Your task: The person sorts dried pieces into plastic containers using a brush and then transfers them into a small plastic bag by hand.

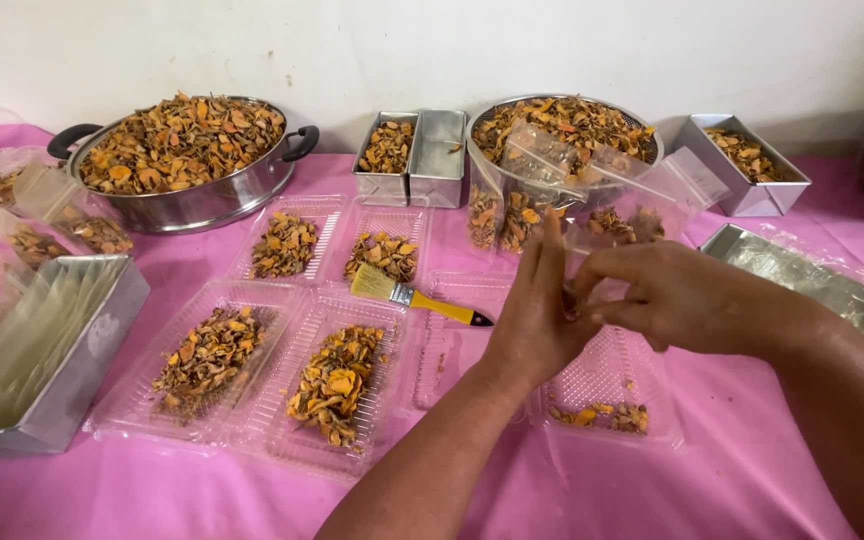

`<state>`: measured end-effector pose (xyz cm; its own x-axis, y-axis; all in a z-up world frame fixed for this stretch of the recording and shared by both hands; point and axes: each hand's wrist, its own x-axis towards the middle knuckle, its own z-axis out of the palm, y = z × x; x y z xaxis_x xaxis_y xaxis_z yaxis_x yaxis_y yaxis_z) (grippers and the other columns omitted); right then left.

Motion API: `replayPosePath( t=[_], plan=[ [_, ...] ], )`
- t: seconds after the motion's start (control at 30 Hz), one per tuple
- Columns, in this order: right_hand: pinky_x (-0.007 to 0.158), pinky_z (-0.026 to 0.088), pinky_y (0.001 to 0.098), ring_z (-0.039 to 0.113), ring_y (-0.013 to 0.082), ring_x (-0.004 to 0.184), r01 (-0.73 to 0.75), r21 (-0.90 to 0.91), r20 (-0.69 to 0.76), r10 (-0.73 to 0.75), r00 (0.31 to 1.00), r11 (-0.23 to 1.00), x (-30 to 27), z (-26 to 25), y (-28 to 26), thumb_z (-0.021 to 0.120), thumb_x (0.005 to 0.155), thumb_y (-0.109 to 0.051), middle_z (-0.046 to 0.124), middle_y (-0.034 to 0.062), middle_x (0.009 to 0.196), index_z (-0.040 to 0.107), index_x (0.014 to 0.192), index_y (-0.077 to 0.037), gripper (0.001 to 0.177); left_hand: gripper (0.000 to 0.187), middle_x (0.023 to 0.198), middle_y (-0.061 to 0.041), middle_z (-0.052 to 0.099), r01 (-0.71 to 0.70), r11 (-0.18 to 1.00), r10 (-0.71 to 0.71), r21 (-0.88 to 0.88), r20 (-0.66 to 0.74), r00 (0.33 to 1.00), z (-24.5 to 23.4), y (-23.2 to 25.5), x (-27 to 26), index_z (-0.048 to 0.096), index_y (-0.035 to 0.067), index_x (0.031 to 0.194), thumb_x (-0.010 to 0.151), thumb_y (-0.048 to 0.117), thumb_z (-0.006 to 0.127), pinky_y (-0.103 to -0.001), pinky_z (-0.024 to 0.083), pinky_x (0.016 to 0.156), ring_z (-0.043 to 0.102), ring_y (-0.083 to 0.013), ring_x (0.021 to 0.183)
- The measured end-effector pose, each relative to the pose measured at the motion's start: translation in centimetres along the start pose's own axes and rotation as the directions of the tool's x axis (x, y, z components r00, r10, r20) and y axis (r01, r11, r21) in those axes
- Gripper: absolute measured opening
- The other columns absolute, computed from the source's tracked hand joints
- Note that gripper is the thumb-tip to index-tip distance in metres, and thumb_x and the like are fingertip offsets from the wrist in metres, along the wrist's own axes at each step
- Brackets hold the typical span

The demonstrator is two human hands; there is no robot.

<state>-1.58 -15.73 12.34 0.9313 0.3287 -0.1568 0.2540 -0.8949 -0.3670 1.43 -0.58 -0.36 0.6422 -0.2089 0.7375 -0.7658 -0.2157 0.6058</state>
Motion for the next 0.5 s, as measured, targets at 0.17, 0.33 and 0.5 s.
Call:
replayPosePath(
  t=[0.17, 0.33, 0.5],
  plan=[
    [0.050, 0.058, 0.0324, 0.051, 0.0151, 0.037, 0.166, 0.190, 0.135, -0.194, 0.972, 0.968, 0.7, 0.1, 2.3, 0.055, 0.103, -0.024, 0.058, 0.0062, 0.058, 0.067, 0.098, -0.013, 0.017, 0.087, 0.122, -0.021, 0.050, -0.031, 0.998, 0.033, -0.057, 0.018, 0.999, 1.2, -0.3, -0.5, 0.002, -0.001, 0.162, 0.100, 0.031, 0.054, -0.041, 0.056, 0.066, 0.054, -0.0301, 0.099],
    [0.060, 0.062, 0.0338, 0.054, 0.0170, 0.034, 0.195, 0.225, 0.136, -0.229, 0.964, 0.955, 1.0, 0.2, 3.3, 0.055, 0.102, -0.025, 0.054, 0.0061, 0.039, 0.069, 0.097, -0.013, 0.019, 0.090, 0.130, -0.027, 0.049, 0.004, 0.999, -0.002, -0.034, 0.058, 0.998, 0.5, 0.9, -0.1, 0.001, -0.004, 0.161, 0.098, 0.032, 0.054, -0.047, 0.060, 0.074, 0.056, -0.0384, 0.112],
    [0.054, 0.063, 0.0339, 0.063, 0.0204, 0.041, 0.144, 0.281, -0.093, -0.123, 0.988, 0.949, 0.1, 1.0, 2.2, 0.062, 0.099, -0.021, 0.065, 0.0113, 0.050, 0.074, 0.092, -0.010, 0.017, 0.097, 0.103, -0.014, 0.061, -0.050, 0.959, 0.084, 0.281, -0.110, 0.990, -0.1, 1.0, -0.5, 0.018, -0.013, 0.156, 0.091, 0.040, 0.068, -0.053, 0.045, 0.093, 0.060, -0.0314, 0.094]
  ],
)
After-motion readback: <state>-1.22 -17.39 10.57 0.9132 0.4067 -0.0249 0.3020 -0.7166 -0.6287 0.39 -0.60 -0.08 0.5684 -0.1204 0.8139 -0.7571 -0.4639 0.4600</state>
